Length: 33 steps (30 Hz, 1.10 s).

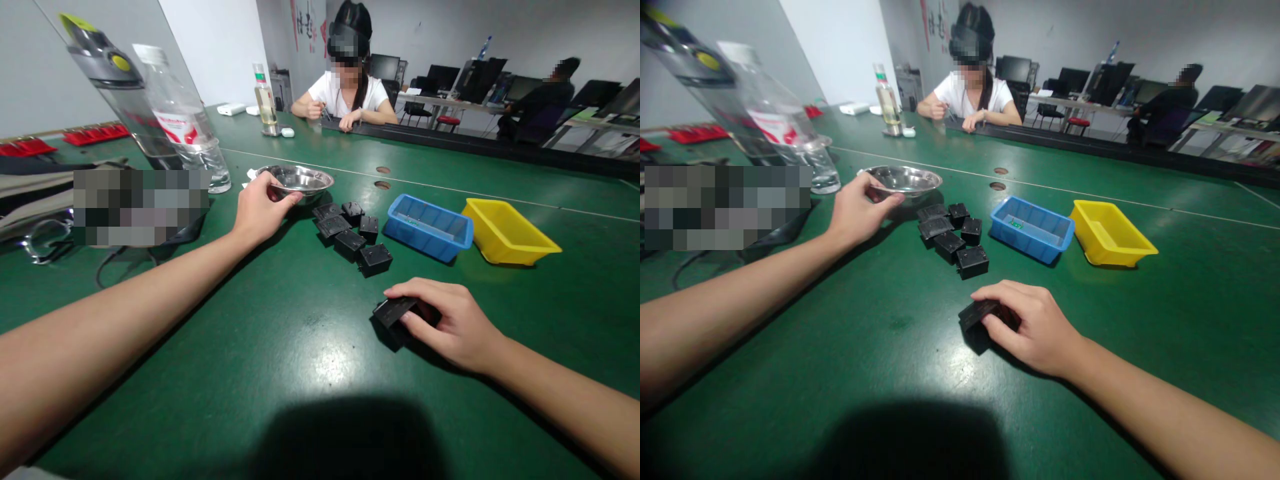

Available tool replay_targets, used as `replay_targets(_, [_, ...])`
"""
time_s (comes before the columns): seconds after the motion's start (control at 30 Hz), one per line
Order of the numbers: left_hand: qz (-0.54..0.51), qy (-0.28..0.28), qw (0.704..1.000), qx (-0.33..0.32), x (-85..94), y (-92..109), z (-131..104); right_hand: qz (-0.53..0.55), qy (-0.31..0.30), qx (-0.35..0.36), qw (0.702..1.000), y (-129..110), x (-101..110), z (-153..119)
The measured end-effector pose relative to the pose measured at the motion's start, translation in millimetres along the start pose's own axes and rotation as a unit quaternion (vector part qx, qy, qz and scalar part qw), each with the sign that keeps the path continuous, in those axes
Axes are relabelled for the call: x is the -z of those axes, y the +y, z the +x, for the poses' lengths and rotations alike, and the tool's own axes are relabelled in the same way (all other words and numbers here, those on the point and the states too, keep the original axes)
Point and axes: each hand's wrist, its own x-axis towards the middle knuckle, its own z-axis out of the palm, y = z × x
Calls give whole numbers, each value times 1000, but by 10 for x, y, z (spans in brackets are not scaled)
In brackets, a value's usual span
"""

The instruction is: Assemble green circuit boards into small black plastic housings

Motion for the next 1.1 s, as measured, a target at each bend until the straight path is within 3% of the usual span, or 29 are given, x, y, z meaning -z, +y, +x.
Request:
replay_targets(0.23, [-16,-58,998,-33,-16,-22,-15,14,-13,-25,999,-6,6,9])
replay_targets(0.33, [-18,-61,997,-32,-25,-8,-20,-9,71,-41,997,59,33,6])
replay_targets(0.43, [-5,-75,997,-11,-13,25,-27,-60,171,-120,976,222,82,23])
replay_targets(0.57, [14,-66,997,-32,5,65,-54,-109,174,-206,957,507,160,48])
replay_targets(0.7, [13,-40,992,-115,10,139,-138,-146,167,-211,952,696,253,40])
replay_targets(0.87, [19,-75,965,-250,38,311,-281,-147,176,-227,947,724,324,18])
replay_targets(1.03, [51,-52,902,-426,69,452,-370,-208,231,-114,944,613,324,7])
replay_targets(1.1, [45,-32,882,-467,85,520,-427,-243,238,-55,939,550,316,3])
